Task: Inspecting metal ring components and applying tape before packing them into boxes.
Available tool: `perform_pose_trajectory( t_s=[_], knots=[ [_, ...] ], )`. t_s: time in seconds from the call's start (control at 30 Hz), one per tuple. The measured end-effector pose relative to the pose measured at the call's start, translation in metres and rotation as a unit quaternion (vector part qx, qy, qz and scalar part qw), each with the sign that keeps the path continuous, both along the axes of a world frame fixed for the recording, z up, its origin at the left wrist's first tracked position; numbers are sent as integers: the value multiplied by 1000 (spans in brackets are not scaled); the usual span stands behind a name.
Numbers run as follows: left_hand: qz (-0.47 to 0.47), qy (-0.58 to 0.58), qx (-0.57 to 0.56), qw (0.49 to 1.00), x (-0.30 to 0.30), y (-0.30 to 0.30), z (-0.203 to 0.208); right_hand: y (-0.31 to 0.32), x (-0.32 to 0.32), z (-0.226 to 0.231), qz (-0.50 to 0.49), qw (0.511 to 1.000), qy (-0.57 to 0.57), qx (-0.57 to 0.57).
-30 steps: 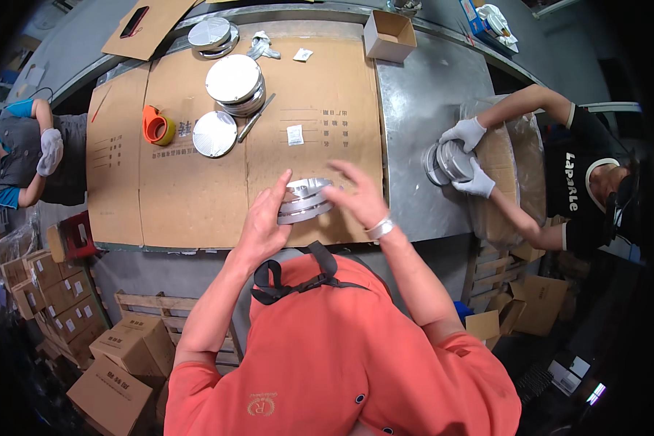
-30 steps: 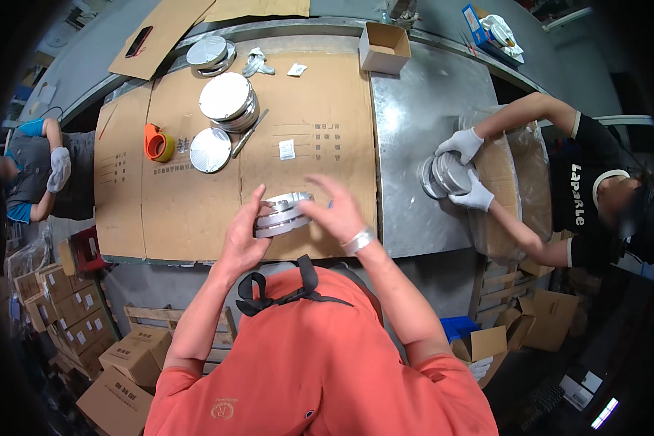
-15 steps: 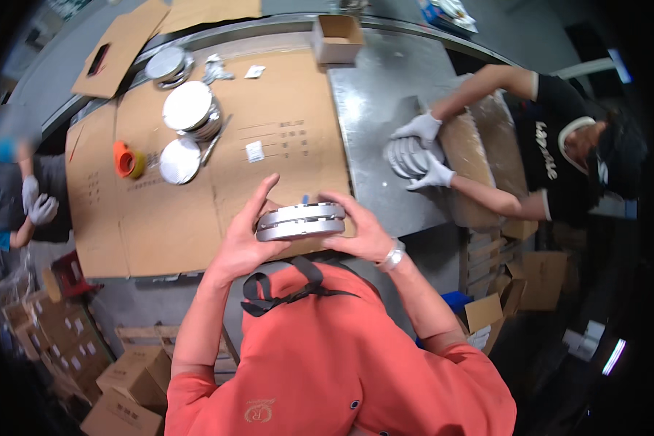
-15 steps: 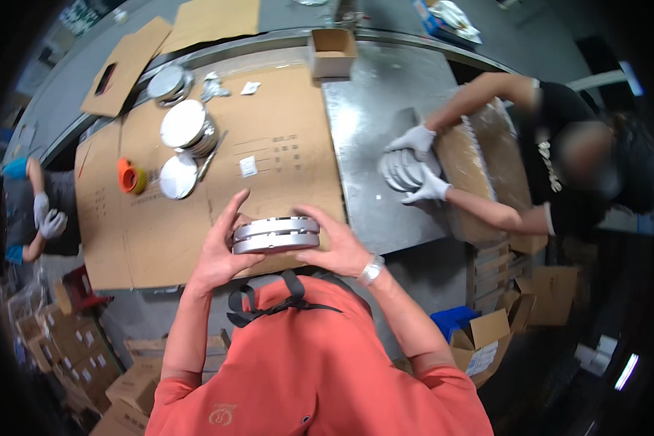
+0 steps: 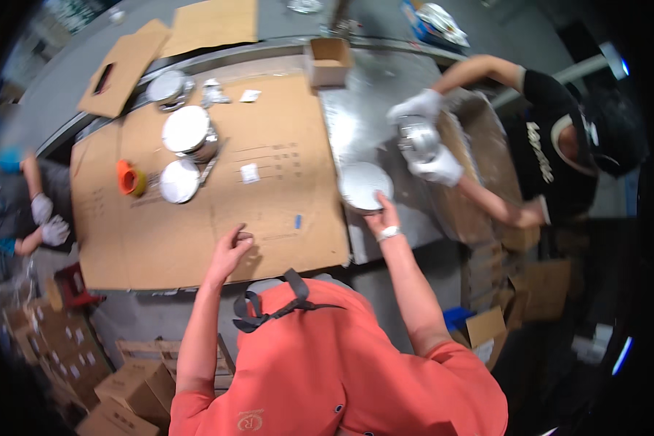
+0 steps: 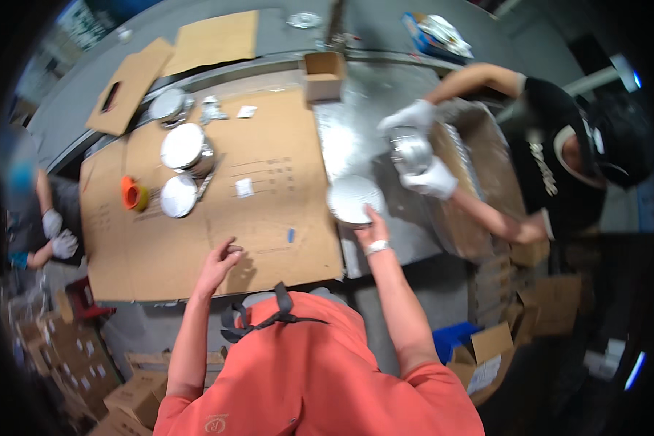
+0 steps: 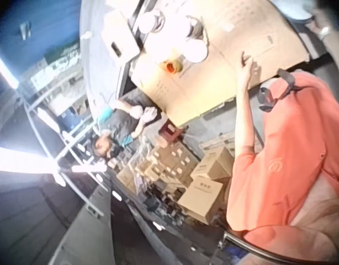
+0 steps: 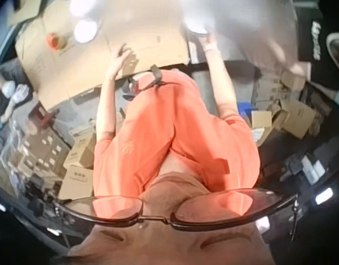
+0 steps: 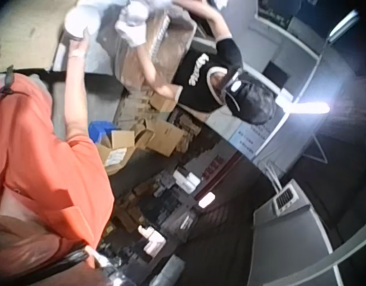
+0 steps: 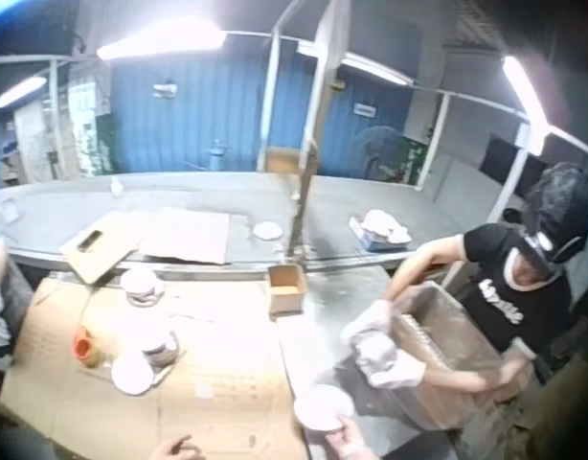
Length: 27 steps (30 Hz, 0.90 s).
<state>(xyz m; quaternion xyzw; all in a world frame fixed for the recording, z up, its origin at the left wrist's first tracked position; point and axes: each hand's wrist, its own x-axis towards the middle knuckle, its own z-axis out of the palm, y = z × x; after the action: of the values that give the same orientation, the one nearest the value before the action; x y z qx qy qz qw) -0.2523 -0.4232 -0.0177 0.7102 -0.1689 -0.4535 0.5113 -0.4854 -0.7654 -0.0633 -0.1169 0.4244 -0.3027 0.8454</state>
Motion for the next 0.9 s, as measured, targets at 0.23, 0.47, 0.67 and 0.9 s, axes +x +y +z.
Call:
perform_pose_trajectory(
  t_s=[0.23,0.47,0.67,0.9],
  knots=[
    [99,64,-3,993,20,34,-17,-83,-25,-61,-148,988,23,-24],
    [244,91,-24,965,106,49,-28,-132,-43,-50,-68,899,407,-145],
    [291,45,-12,956,214,9,-31,-108,1,-36,45,660,565,-493],
    [288,61,-21,956,295,-70,-27,61,323,-11,402,802,183,-401]
  ],
)
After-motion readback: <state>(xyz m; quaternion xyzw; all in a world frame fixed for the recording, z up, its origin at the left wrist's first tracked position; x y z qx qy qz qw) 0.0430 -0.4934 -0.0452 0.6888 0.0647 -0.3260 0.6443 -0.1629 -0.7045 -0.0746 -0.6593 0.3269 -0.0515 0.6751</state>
